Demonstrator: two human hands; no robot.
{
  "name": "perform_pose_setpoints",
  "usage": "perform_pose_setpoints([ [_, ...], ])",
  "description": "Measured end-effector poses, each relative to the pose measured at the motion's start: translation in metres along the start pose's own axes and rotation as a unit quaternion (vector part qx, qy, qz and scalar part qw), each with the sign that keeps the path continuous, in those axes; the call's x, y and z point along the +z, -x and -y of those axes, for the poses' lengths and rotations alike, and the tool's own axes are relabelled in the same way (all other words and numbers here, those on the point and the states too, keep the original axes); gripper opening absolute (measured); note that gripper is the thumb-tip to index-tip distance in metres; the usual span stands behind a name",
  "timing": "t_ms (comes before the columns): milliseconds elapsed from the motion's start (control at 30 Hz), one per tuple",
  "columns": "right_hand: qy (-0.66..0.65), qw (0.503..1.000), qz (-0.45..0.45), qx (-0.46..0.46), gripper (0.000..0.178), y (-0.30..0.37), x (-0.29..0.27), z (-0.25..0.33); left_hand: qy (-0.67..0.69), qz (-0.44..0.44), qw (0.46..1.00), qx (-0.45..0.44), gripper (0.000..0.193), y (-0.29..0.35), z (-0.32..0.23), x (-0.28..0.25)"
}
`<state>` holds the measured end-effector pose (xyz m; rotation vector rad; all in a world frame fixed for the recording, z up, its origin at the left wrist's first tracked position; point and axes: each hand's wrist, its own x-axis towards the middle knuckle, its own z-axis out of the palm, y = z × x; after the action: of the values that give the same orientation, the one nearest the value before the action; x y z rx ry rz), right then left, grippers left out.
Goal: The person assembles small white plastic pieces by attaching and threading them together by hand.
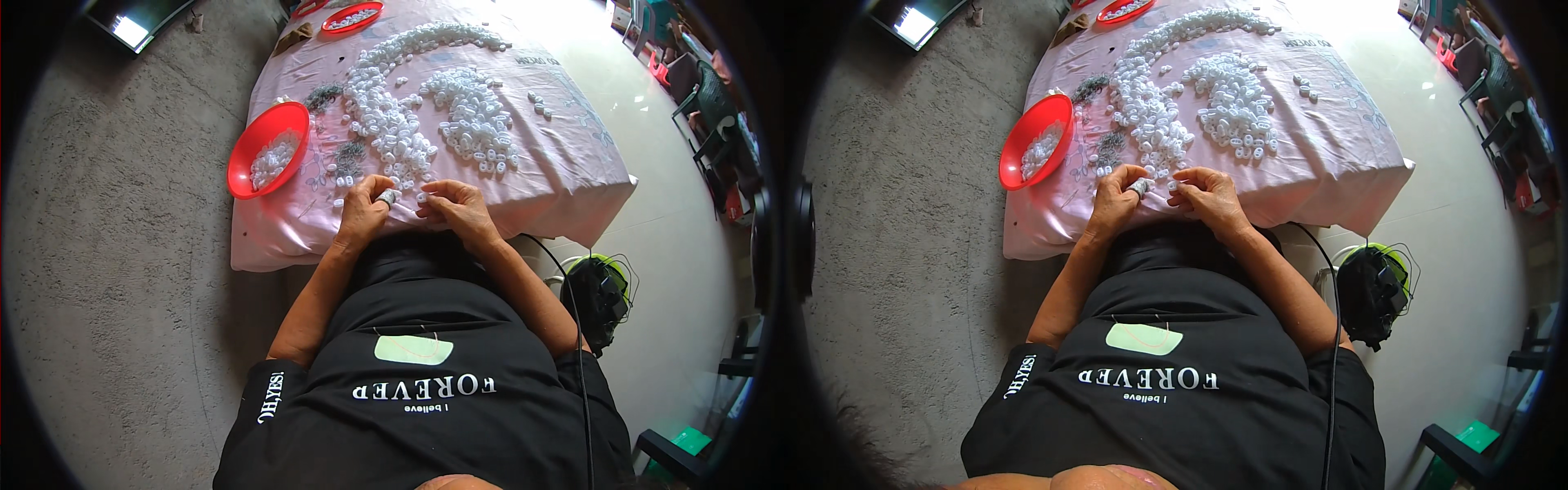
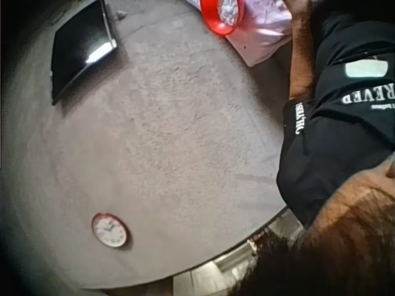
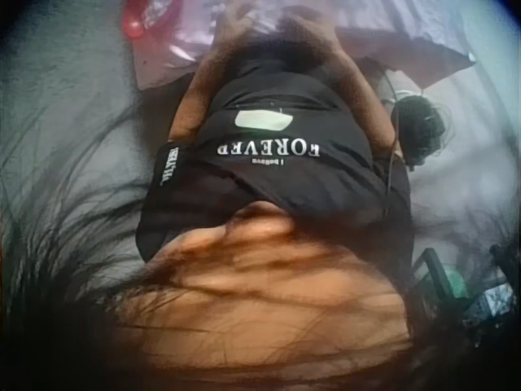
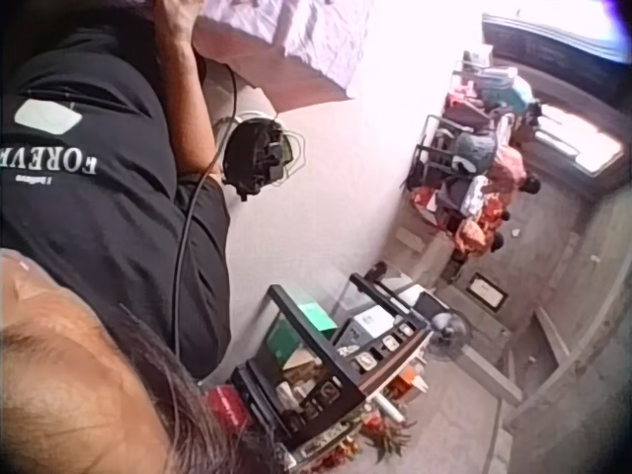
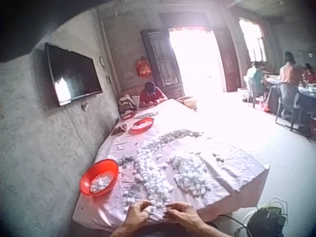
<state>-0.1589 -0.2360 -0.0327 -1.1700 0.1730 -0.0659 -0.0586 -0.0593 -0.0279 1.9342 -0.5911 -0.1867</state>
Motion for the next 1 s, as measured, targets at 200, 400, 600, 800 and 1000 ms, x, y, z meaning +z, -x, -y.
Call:
perform_pose_setpoints([
  [200,0.003,1.000,-0.008,0.000,0.020,-0.001,-0.002,-0.002,-0.119,0.001,0.993,0.001,0.013,0.008,-0.015,0.001],
  [400,0.004,1.000,-0.008,-0.004,0.019,-0.002,-0.001,-0.003,-0.201,-0.018,0.979,0.035,0.015,0.009,-0.010,-0.002],
  [600,0.004,1.000,-0.002,-0.008,0.018,-0.002,-0.002,-0.005,-0.187,-0.067,0.979,0.041,0.018,0.009,0.001,-0.017],
  [800,0.003,1.000,0.001,-0.004,0.016,-0.002,-0.004,-0.005,-0.164,-0.093,0.982,0.010,0.019,0.007,0.008,-0.051],
  [1000,0.010,1.000,-0.002,0.001,0.015,0.001,-0.003,-0.001,-0.218,-0.121,0.968,0.036,0.016,-0.004,0.019,-0.067],
])
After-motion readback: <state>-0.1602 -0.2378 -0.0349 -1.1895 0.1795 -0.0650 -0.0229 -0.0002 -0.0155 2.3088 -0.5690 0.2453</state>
